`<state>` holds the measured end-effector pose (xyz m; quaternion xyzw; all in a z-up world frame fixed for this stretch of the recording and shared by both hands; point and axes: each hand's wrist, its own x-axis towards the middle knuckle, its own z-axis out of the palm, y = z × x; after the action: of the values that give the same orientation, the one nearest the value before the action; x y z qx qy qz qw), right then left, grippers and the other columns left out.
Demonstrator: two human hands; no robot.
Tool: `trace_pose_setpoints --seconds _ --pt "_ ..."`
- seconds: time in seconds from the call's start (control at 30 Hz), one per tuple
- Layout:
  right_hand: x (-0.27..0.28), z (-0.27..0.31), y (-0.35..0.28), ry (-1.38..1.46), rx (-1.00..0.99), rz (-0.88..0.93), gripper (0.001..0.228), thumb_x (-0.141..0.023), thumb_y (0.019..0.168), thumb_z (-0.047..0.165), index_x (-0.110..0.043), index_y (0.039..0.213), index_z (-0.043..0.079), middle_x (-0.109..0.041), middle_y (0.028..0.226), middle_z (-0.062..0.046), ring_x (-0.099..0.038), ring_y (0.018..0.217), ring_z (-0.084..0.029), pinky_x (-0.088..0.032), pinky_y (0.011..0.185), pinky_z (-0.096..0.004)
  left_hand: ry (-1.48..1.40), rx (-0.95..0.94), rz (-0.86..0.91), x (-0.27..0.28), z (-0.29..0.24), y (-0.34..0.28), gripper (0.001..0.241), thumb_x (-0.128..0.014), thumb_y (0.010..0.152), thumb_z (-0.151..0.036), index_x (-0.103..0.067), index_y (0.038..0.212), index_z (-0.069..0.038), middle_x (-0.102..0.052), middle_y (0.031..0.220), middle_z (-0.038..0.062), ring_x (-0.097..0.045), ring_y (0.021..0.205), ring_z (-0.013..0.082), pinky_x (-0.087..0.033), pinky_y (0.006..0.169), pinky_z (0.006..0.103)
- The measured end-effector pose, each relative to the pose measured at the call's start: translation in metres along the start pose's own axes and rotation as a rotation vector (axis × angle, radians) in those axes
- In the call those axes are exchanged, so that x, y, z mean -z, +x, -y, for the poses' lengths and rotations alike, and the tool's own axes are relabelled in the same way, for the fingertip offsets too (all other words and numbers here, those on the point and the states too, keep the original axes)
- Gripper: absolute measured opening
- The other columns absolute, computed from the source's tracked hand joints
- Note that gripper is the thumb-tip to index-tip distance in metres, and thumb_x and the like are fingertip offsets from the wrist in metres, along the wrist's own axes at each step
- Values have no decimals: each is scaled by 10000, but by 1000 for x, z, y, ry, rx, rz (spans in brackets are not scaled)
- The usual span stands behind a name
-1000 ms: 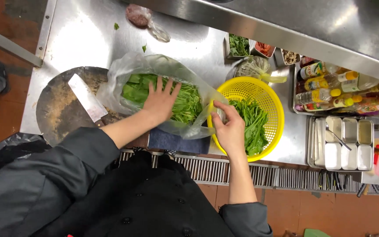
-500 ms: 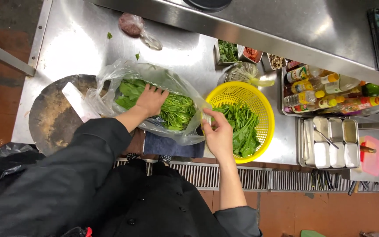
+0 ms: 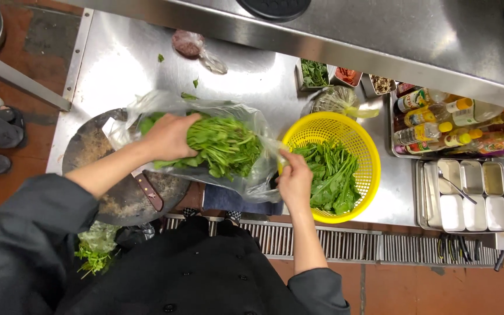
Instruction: The person sorts leafy green vegetables from a plastic bag into a yellow basket, discarding unwanted parts into a trash bin. They then use a knife to chop the vegetables on a wooden cutting board and transfer the chopped pieces into the basket.
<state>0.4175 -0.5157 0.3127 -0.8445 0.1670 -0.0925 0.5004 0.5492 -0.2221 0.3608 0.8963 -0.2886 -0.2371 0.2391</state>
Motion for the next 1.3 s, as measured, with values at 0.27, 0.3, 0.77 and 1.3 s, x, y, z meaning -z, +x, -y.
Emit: trace_pose_setpoints --seconds 0.27,0.3,0.77,1.3 --pt "-62 -66 0 -513 -251 417 713 -588 944 227 -365 1572 -28 -419 1540 -276 -490 1388 -422 -447 1099 -577 -417 194 -29 -35 67 4 947 -898 724 -197 -438 1516 43 -580 1414 293 -507 1351 489 -368 1174 573" --pt "-65 -69 1 -511 -253 416 713 -588 944 227 -365 1572 -28 -419 1540 -276 -490 1388 -422 -447 1099 -577 -416 194 -27 -38 68 7 947 -898 724 -197 -438 1516 43 -580 1414 293 -507 1351 489 -368 1174 573" --pt "-73 -153 -21 -585 -503 515 707 -580 932 341 -444 1536 1 -539 1459 -248 -529 1364 -419 -446 1116 -571 -624 46 77 -37 53 63 725 -850 738 -142 -579 1387 34 -645 1305 294 -578 1257 481 -490 1055 595" --pt "-41 -66 -43 -357 -420 359 548 -584 953 190 -547 1446 -45 -607 1386 -285 -558 1321 -452 -472 1096 -541 46 132 150 -40 18 61 993 -820 758 -543 -451 1519 -23 -513 1501 249 -504 1385 417 -424 1133 554"
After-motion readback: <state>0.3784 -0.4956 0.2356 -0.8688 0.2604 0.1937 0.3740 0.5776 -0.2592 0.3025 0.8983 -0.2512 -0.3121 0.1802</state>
